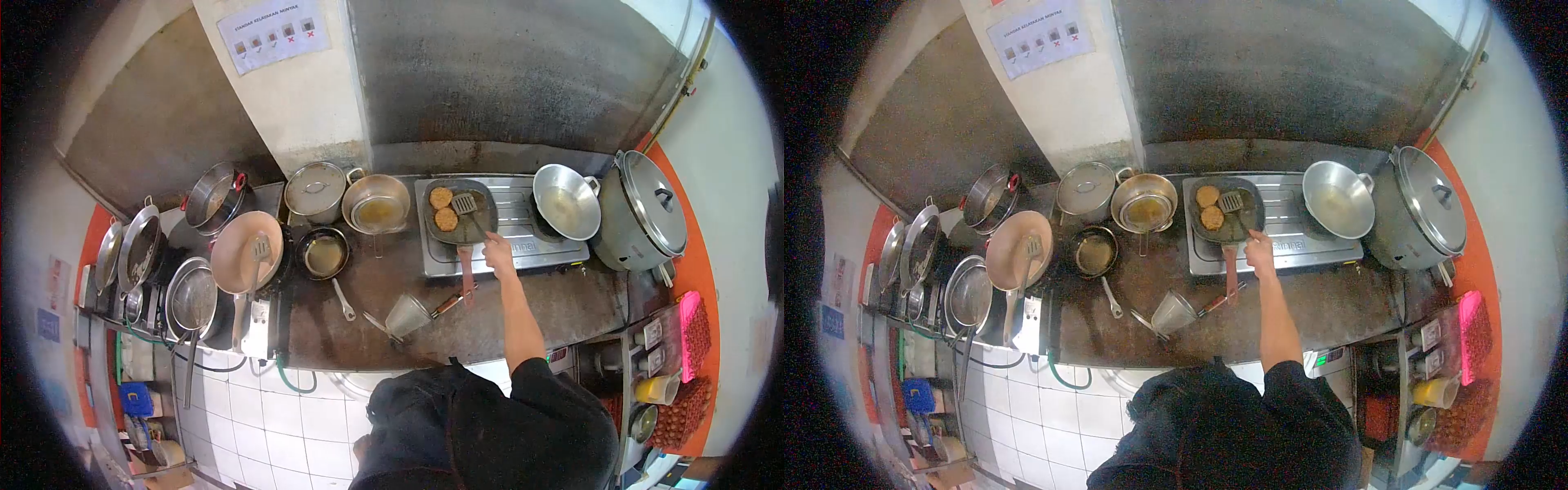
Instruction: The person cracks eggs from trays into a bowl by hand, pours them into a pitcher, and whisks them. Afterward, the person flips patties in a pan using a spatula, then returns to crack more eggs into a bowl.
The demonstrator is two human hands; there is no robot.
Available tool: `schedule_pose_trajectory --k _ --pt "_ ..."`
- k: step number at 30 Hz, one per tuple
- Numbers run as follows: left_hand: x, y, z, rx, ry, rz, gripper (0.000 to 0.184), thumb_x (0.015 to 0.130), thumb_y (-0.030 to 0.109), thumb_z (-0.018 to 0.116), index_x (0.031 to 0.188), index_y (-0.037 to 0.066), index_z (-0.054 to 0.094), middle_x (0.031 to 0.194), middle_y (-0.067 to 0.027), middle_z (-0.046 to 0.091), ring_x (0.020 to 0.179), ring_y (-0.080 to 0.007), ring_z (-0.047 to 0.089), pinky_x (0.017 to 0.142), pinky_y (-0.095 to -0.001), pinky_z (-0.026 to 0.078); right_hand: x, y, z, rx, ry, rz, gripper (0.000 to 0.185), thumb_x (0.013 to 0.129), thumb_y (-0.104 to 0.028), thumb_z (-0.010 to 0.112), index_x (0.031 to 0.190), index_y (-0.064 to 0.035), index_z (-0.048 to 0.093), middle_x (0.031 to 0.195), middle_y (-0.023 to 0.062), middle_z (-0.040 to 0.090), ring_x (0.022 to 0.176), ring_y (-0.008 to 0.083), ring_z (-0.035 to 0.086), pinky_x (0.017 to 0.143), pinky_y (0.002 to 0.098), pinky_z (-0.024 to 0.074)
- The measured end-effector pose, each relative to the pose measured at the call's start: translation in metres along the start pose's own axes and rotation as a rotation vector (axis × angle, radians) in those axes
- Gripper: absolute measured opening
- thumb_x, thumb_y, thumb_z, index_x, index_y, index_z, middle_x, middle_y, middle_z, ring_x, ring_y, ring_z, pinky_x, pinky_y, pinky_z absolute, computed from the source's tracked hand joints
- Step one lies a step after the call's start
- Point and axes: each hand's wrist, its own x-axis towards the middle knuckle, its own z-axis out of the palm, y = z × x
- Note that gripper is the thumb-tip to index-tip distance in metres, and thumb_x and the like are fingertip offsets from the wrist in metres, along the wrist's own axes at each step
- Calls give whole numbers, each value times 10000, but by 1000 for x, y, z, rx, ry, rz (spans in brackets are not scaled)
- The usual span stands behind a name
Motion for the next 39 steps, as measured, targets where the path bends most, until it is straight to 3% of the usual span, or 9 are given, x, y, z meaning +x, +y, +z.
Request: schedule_pose_trajectory --k 16,19,21,22,24,30,33,36,39 --pt "-15 -7 0 -18 9 2 298 851 274 647 983 14 708 887 -170 706 830 -311 656 754 -421 519 -32 -24 8 -291 -25 -171 378 936 -180 589 1291 -52 593 613 17 528 439 59 404 366 254 305" --pt "-16 -7 -1 -26 12 0 299 851 273 648 985 13 708 887 -169 707 829 -309 656 753 -420 519 6 3 9 -653 37 -525 373 927 -158 571 1280 -41 599 723 128 656 536 199 606 487 343 475" --pt "-16 -9 0 -24 13 4 299 851 272 648 986 13 708 887 -169 707 829 -308 656 753 -419 519 16 7 14 -795 140 -837 381 919 -133 532 1283 -29 587 940 235 701 840 384 698 754 434 546" --pt "-18 -8 0 -22 9 5 299 851 272 648 986 12 708 888 -169 707 828 -307 656 753 -419 519 9 -4 18 -796 142 -834 381 919 -133 532 1283 -29 587 940 235 701 840 384 698 754 434 546" --pt "-16 -8 -1 -21 7 5 299 851 271 649 987 12 708 888 -169 707 828 -306 655 753 -418 519 -14 -39 31 -859 100 -550 380 916 -122 516 1283 -56 591 1087 270 659 1043 482 606 922 492 493" --pt "-16 -12 2 -20 6 2 299 850 268 650 990 10 708 888 -168 707 826 -302 655 752 -416 518 -4 -52 51 -971 158 -566 407 893 -112 537 1295 -147 587 1019 277 670 961 478 637 898 532 502" --pt "-17 -13 2 -27 8 2 300 850 267 651 992 10 708 889 -168 707 825 -300 654 752 -415 518 -5 -55 49 -1067 83 -508 441 884 -88 538 1320 -150 569 1012 289 662 956 468 640 877 528 515" --pt "-19 -12 2 -35 8 -2 300 849 266 651 993 9 708 889 -167 707 824 -298 654 751 -414 518 11 -31 37 -1124 113 -603 386 905 -101 530 1283 -128 601 952 290 670 905 475 646 843 543 516" --pt "-22 -13 5 -45 12 -9 300 849 265 652 995 8 708 889 -167 707 823 -296 653 751 -413 518 -4 -37 27 -1091 151 -536 387 902 -86 514 1275 -133 606 963 296 667 909 472 648 847 546 511"
